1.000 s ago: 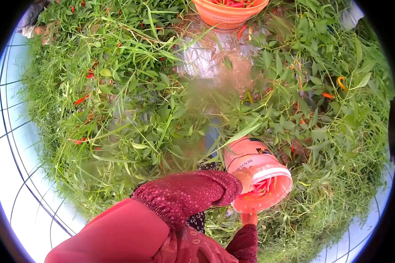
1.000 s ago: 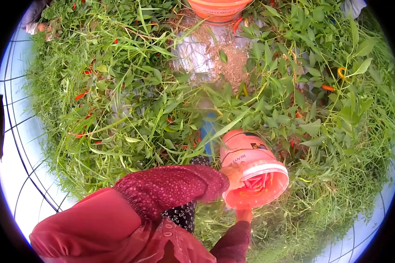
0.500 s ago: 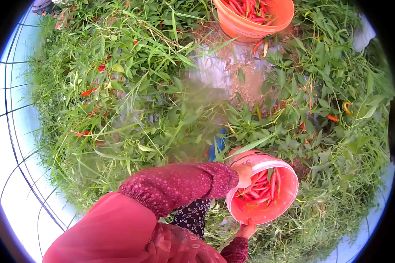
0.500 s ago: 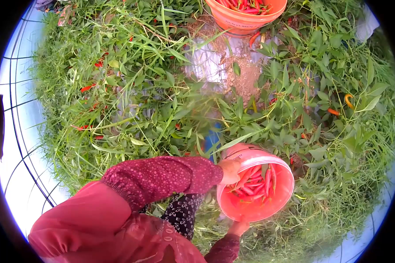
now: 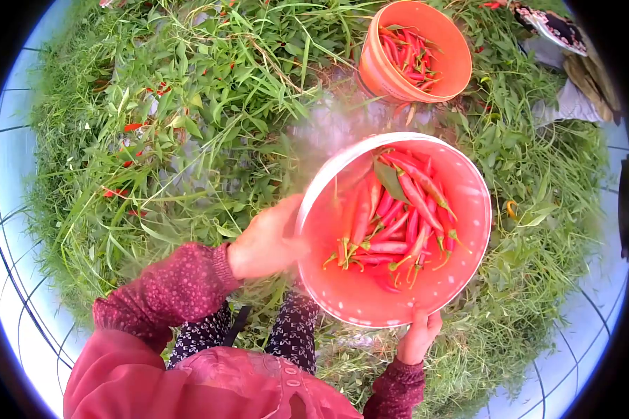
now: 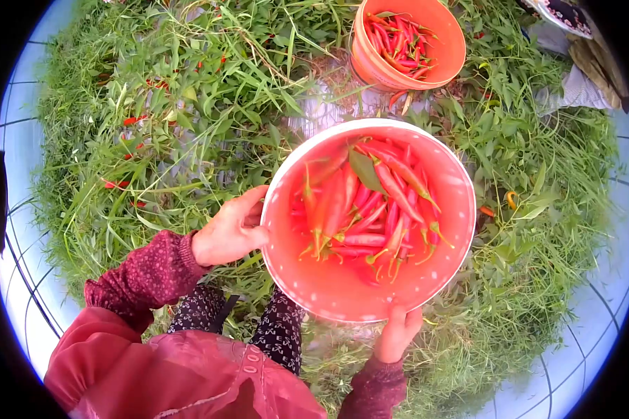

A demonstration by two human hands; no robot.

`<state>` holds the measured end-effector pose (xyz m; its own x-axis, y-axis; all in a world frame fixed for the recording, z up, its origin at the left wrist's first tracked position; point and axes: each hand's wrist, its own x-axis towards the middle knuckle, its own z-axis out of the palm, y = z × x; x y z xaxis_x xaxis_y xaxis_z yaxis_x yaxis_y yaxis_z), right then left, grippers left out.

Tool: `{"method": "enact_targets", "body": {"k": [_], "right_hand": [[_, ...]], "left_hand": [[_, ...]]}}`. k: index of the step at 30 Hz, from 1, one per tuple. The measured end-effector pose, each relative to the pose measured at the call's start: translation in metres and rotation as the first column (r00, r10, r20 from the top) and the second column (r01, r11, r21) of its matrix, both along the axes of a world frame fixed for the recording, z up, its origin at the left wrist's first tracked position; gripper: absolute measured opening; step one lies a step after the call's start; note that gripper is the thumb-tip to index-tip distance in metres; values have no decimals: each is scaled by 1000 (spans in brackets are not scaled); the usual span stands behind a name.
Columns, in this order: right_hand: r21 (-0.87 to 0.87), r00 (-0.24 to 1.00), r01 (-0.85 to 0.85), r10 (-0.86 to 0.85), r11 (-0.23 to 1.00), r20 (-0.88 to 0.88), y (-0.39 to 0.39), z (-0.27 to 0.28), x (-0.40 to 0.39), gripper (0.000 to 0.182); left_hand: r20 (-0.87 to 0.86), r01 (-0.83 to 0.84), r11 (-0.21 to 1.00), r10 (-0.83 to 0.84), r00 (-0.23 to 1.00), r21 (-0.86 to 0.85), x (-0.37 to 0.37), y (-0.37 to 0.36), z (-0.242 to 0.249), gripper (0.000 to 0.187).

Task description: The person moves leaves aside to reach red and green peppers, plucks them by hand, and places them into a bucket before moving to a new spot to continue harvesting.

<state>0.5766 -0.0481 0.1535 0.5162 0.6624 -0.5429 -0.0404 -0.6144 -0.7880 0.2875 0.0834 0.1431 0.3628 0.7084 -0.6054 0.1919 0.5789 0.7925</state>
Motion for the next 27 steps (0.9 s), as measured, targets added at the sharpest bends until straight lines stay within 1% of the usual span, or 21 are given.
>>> {"method": "enact_targets", "body": {"k": [1,3,4,5,6,8,10,12,13,14,15,16,18,19,20,21,22,23,24,26,27], "right_hand": [[43,998,-53,55,998,-38,17,-16,-1,29],[83,996,22,-15,996,-83,63,-46,-13,23],[102,996,-52,59,993,-69,82,-70,-13,22],[130,988,-96,111,987,-111,102,-91,-15,27],[127,987,-88,104,988,-126,123,-116,-19,27],[155,981,-119,139,981,-132,161,-156,-39,28],[94,970,-110,127,990,-207,187,-208,-48,31],[63,975,-116,126,991,-181,205,-263,-56,28],[94,973,-203,212,975,-95,221,-270,-66,29],[104,957,-289,291,952,-6,229,-271,-69,31],[-15,953,-292,292,956,83,232,-244,-84,32],[-21,952,-293,293,956,83,217,-259,-76,32],[137,952,-295,279,946,123,190,-287,-65,34],[136,950,-303,287,943,120,198,-285,-70,34],[81,952,-290,280,953,122,198,-284,-72,34],[13,955,-270,266,963,132,195,-276,-71,34],[-27,958,-244,245,969,151,204,-270,-70,35],[12,970,-235,234,972,60,223,-267,-72,31],[23,970,-238,236,971,63,231,-262,-74,31],[-148,934,-193,228,970,275,238,-255,-88,33],[-17,960,-196,195,980,202,230,-268,-82,34]], "left_hand": [[20,-53,999,53,998,7,-7,10,-6,57],[-6,-114,992,114,993,52,-17,36,-19,56],[-35,-144,988,147,989,62,-24,48,-31,55],[-12,-189,981,190,982,42,-30,60,-45,55],[6,-233,972,233,973,20,-36,69,-61,56],[-28,-298,954,299,954,27,-49,83,-114,55],[-36,-355,933,357,933,67,-57,90,-178,53],[-54,-403,914,406,912,54,-66,106,-205,52],[-68,-438,898,439,896,34,-68,113,-214,51],[-114,-431,902,431,895,25,-74,117,-220,41],[-113,-424,905,423,899,14,-75,109,-220,41],[-108,-415,909,415,903,22,-76,106,-218,41],[-146,-309,850,402,904,426,-76,80,-239,44],[-193,-226,776,407,893,588,-75,76,-252,47],[-203,-232,787,410,889,572,-80,72,-268,47],[-282,-197,892,327,902,406,-79,80,-265,48],[-334,-154,956,235,913,251,-77,102,-260,51],[-406,-179,971,229,885,157,-76,129,-252,49],[-322,-218,967,250,913,134,-78,144,-254,45],[-382,-180,957,259,887,229,-80,143,-287,44],[-383,-187,944,284,879,271,-82,137,-283,45]]}}
